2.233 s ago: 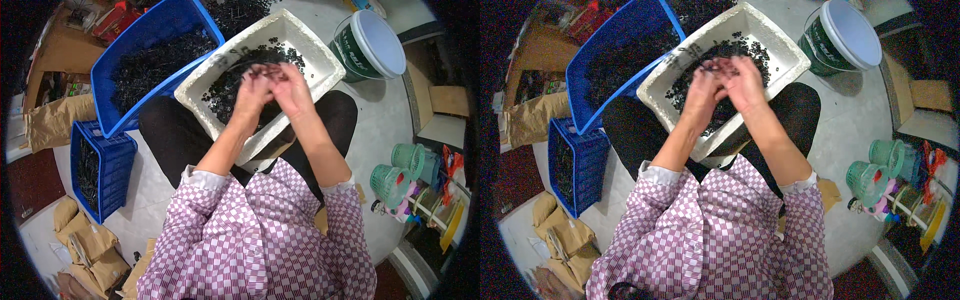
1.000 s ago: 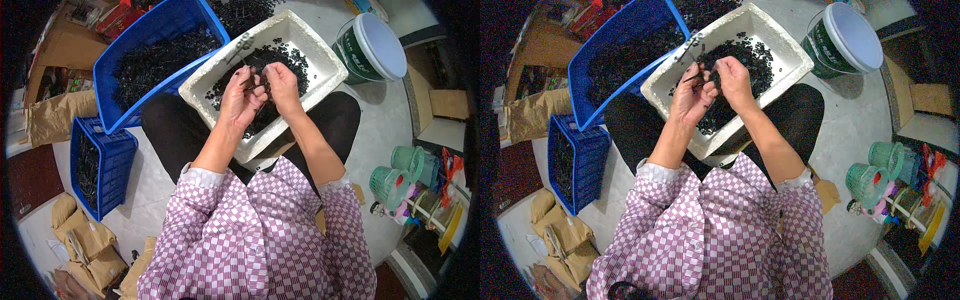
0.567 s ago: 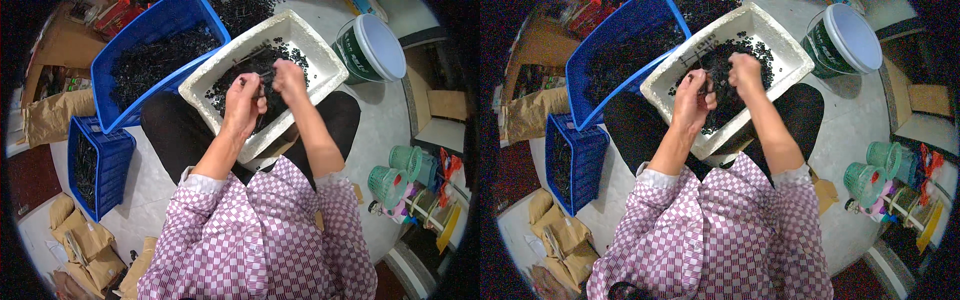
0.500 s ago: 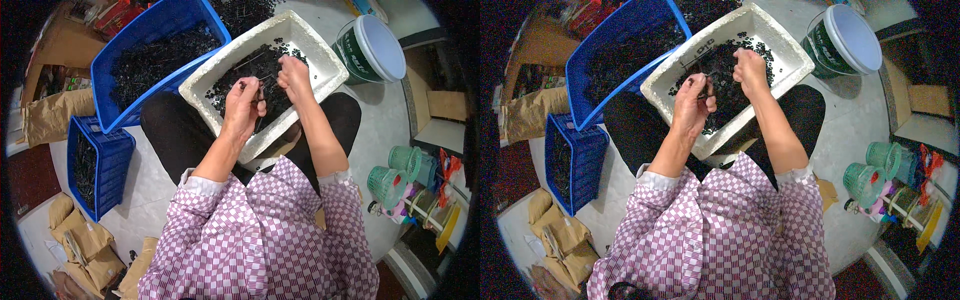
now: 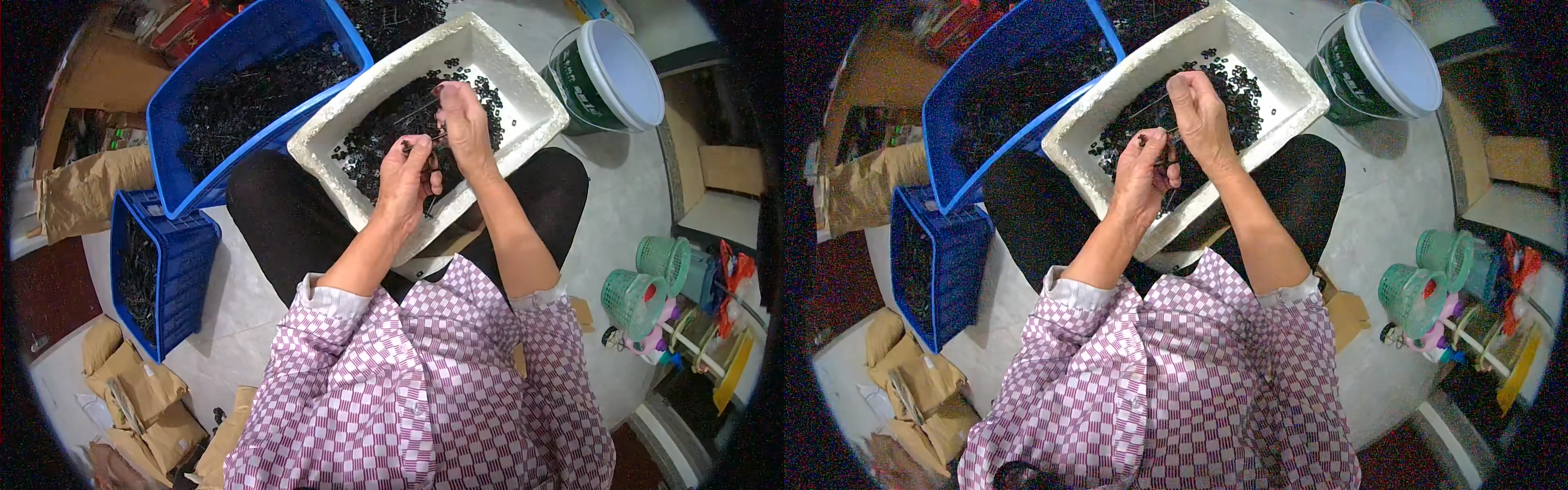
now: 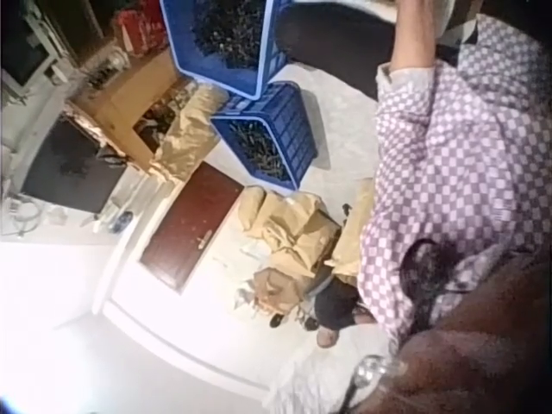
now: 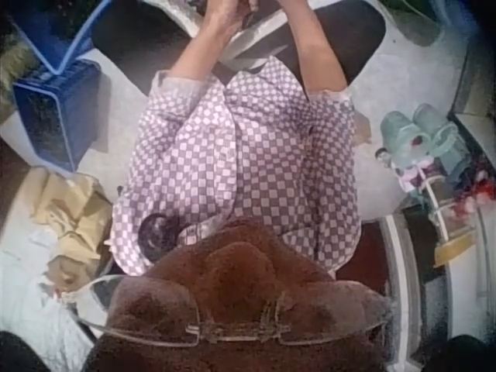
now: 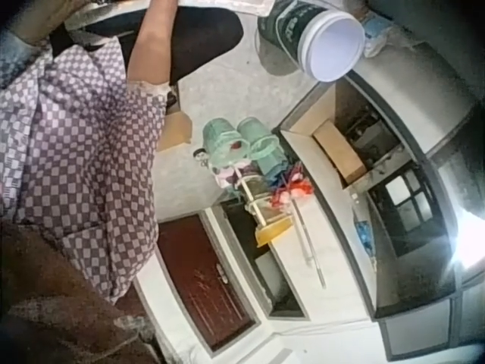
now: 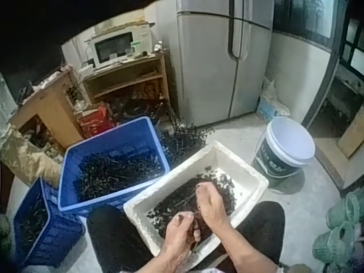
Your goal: Sorting and inspecting small black items from one bin to another.
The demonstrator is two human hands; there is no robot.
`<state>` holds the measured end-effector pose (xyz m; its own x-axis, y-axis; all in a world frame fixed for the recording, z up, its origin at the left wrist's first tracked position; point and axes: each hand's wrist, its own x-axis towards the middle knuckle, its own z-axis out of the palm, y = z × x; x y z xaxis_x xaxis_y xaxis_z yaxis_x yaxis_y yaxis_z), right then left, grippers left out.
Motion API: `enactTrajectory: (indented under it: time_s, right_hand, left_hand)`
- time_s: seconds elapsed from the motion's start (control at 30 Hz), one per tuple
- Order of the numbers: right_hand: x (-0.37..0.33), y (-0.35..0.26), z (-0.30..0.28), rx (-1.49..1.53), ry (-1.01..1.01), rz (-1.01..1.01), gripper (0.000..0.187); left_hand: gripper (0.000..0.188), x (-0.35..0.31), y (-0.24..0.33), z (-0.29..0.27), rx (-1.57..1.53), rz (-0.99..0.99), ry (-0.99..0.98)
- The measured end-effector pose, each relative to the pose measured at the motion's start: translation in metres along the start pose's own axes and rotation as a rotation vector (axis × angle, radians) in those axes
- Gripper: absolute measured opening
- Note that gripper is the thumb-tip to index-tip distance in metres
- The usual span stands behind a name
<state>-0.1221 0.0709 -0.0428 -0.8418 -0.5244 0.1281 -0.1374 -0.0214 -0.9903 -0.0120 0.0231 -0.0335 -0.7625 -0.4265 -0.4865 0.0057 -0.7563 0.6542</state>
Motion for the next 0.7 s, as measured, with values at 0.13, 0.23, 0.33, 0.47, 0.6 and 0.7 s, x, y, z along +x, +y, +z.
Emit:
enactTrajectory:
  time_s: [0.13, 0.23, 0.33, 0.47, 0.6, 0.7]
  right_hand:
    - [0.002, 0.01, 0.002, -0.088, 0.083, -0.034, 0.027]
    - [0.005, 0.014, 0.002, -0.021, 0.134, -0.007, 0.021]
    - [0.009, 0.011, -0.004, 0.15, 0.139, 0.144, 0.018]
    - [0.027, 0.017, -0.039, 0.495, 0.138, 0.373, 0.016]
    - [0.032, 0.023, -0.043, 0.7, 0.126, 0.352, 0.014]
    - [0.012, 0.007, -0.022, 0.813, -0.026, 0.487, 0.013]
  left_hand:
    - [0.017, 0.0, -0.005, 0.002, 0.013, -0.021, -0.017]
    - [0.016, 0.0, -0.004, 0.003, 0.021, -0.056, -0.046]
    - [0.016, -0.001, 0.004, 0.002, 0.033, -0.109, -0.075]
    - [0.015, -0.004, 0.021, 0.0, 0.002, -0.243, -0.214]
    - [0.015, -0.015, 0.028, -0.006, -0.033, -0.229, -0.123]
    - [0.015, -0.007, 0.027, -0.008, -0.072, -0.08, -0.035]
